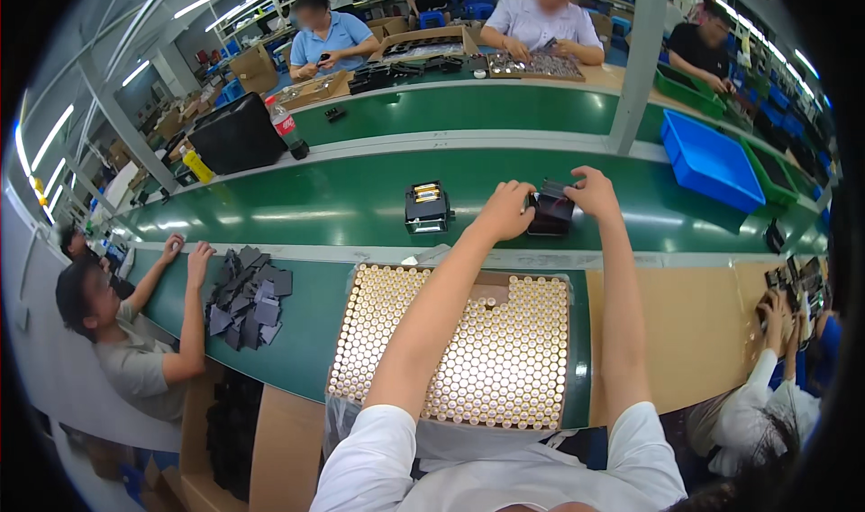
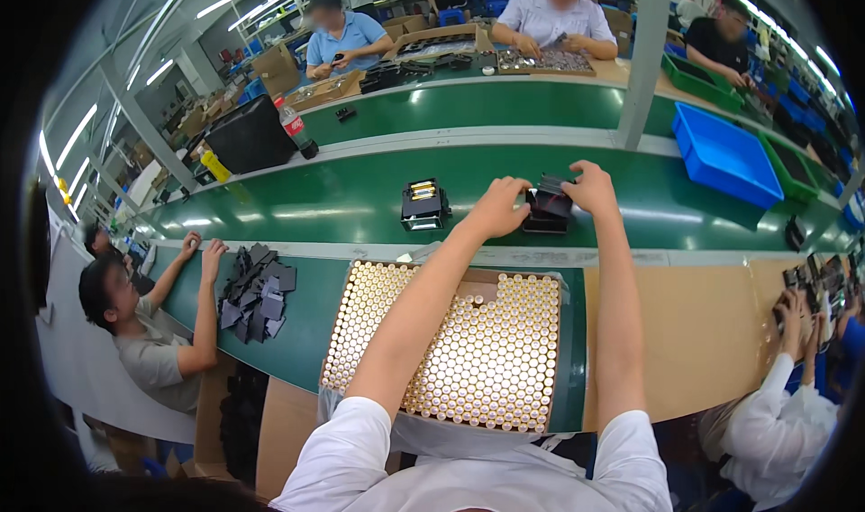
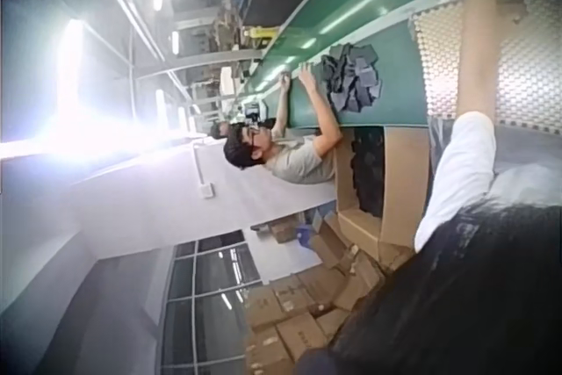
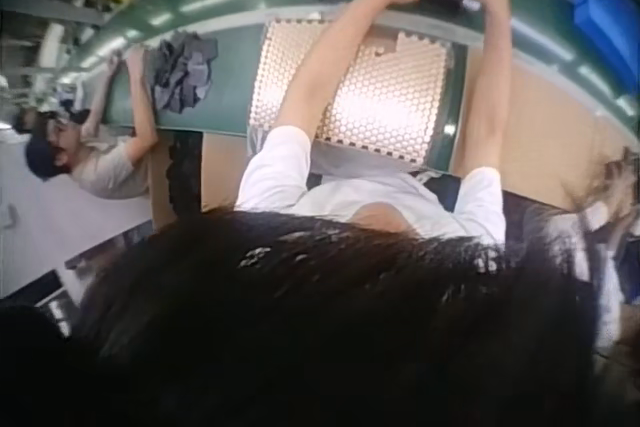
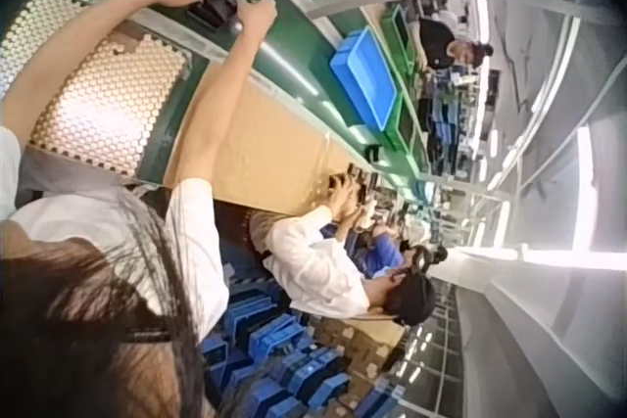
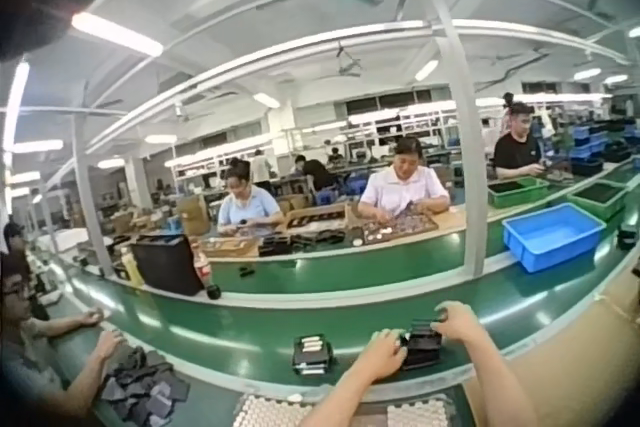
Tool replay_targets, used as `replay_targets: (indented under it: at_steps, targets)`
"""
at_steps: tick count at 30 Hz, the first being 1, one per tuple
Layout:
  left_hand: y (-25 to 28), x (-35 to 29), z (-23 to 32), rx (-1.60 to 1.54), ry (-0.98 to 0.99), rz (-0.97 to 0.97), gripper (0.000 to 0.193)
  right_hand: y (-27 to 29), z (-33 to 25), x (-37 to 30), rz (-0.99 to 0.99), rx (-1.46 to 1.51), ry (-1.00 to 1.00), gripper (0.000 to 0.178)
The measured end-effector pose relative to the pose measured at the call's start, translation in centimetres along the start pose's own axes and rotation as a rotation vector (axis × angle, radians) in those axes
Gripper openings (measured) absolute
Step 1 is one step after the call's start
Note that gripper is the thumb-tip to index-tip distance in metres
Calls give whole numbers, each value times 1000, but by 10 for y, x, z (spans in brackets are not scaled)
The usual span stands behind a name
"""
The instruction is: The person assembles battery packs by inserting cylindrical batteries into plastic housings by hand.
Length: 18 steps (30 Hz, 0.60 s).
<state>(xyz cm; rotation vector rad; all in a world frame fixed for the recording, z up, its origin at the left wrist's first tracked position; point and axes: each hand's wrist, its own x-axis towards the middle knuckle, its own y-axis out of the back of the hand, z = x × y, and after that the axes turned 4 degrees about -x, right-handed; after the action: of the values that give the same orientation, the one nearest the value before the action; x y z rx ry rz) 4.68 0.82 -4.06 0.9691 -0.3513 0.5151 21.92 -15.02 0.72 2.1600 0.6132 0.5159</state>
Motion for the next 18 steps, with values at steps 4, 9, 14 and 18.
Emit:
replay_targets:
  at_steps: [4, 9, 14, 18]
  targets:
    - [2, 8, -9, -205, 163, 33, 39, -5, -18, -8, -29, 217, 182, 40]
    - [21, 8, -26, -534, 314, 145, 44, 3, -50, -23, -65, 250, 521, 34]
    - [24, 13, -19, -834, 449, 209, 44, 5, -58, -26, -81, 246, 704, 32]
    - [32, 8, -14, -832, 494, 214, 37, -1, -55, -32, -120, 277, 757, 33]
